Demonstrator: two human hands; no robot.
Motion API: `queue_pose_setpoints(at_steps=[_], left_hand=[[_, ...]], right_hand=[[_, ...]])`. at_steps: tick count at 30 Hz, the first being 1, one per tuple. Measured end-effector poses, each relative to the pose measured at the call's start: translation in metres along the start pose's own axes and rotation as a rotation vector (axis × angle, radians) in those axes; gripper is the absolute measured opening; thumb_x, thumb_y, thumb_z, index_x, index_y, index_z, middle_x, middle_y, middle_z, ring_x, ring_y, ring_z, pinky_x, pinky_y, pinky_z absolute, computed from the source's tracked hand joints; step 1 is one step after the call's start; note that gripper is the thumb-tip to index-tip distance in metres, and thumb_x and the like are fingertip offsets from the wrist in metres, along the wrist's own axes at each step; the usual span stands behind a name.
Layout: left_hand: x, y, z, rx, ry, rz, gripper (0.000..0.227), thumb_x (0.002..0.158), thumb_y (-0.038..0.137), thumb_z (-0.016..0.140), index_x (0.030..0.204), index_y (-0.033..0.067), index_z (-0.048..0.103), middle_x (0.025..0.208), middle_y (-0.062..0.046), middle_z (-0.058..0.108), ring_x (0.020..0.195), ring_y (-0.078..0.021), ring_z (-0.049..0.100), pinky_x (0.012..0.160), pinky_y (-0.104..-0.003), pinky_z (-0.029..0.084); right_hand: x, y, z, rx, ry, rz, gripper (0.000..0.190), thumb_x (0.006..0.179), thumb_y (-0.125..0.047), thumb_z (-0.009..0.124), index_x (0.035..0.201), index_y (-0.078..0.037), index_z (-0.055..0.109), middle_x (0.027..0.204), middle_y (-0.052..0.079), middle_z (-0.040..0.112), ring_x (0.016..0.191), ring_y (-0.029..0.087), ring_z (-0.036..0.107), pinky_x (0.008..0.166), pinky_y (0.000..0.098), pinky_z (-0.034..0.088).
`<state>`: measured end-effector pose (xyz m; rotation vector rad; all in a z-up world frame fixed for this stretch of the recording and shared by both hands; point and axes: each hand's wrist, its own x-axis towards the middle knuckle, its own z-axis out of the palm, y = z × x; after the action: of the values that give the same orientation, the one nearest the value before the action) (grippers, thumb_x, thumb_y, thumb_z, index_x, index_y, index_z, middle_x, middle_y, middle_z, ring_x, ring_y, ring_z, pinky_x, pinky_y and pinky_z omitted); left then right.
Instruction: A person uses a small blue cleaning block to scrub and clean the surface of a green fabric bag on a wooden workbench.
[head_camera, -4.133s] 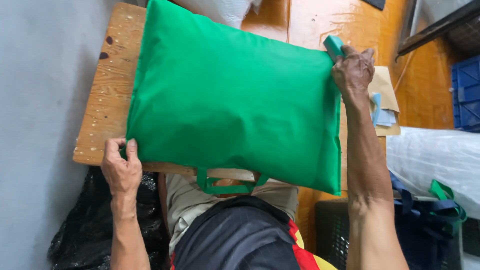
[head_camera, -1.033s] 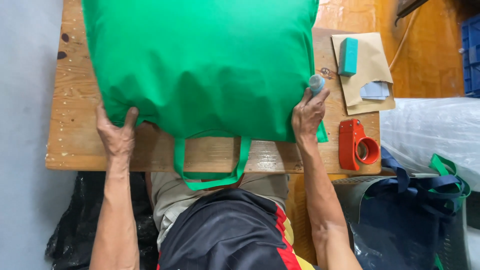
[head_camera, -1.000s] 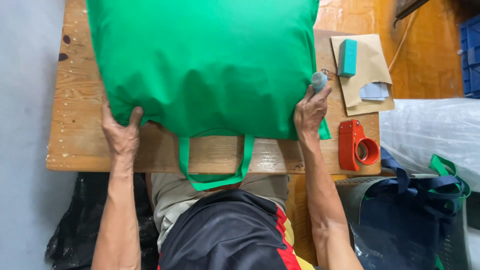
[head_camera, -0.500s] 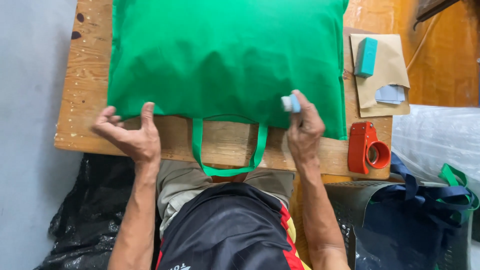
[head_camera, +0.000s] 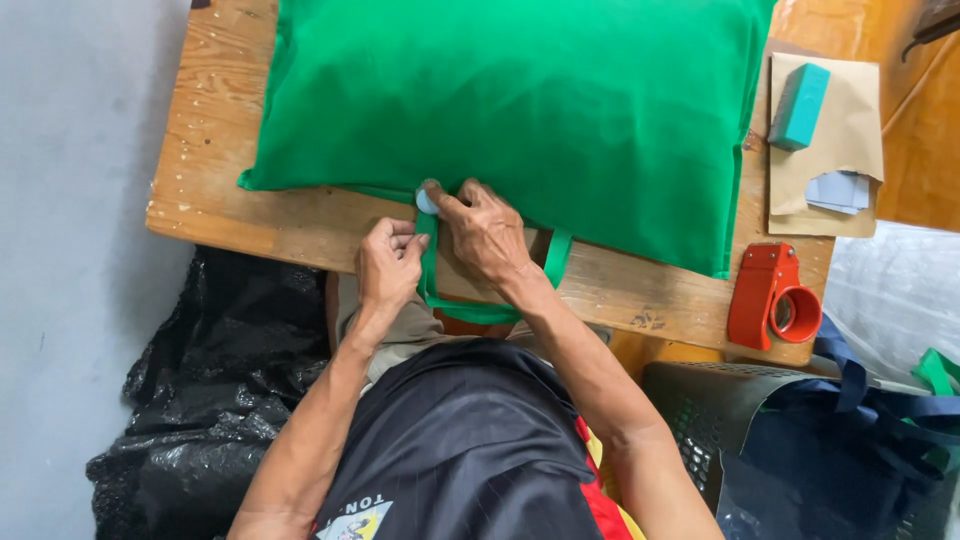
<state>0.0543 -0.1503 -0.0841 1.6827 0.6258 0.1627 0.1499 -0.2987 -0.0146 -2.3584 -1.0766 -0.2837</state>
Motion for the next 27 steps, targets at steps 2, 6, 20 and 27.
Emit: queue_pose_setpoints(at_steps=[2,6,20,27], left_hand=[[0.0,0.02,-0.01,0.384,-0.068,-0.066,0.025,0.092,0.036,0.072,0.111,0.0197,0.069,0.091,0.003,0.079,0.082,-0.0128,0.077,0.072,-0.031,0.058],[0.017,0.054,-0.022,0.66,0.022,0.229,0.02,0.095,0.029,0.069,0.108,0.0152,0.07,0.087,-0.006,0.075,0.088,-0.0308,0.075,0.072,-0.048,0.058],[0.104,0.082,-0.024,0.477,-0.617,0.296,0.041,0.088,0.018,0.041,0.109,0.0117,0.076,0.103,-0.016,0.077,0.109,-0.0435,0.068,0.094,-0.057,0.05],[0.109,0.066,-0.022,0.501,-0.631,0.297,0.043,0.083,0.009,0.047,0.115,0.0104,0.074,0.108,-0.014,0.077,0.112,-0.0404,0.068,0.095,-0.057,0.049]], right_hand=[[0.003,-0.01,-0.013,0.175,-0.313,0.184,0.03,0.104,-0.034,0.05,0.131,-0.035,0.065,0.086,0.006,0.055,0.08,0.037,0.066,0.069,0.0507,0.055],[-0.003,-0.01,-0.003,0.151,-0.362,0.221,0.03,0.103,-0.03,0.05,0.13,-0.033,0.063,0.086,0.008,0.053,0.08,0.038,0.067,0.069,0.0526,0.057],[-0.003,-0.011,-0.004,0.282,-0.43,0.164,0.023,0.095,-0.027,0.061,0.116,-0.02,0.069,0.084,0.016,0.059,0.082,0.046,0.066,0.066,0.0587,0.054],[-0.014,-0.003,-0.001,0.179,-0.299,0.165,0.019,0.101,-0.033,0.055,0.114,-0.025,0.066,0.083,0.008,0.055,0.081,0.037,0.067,0.062,0.0502,0.054]])
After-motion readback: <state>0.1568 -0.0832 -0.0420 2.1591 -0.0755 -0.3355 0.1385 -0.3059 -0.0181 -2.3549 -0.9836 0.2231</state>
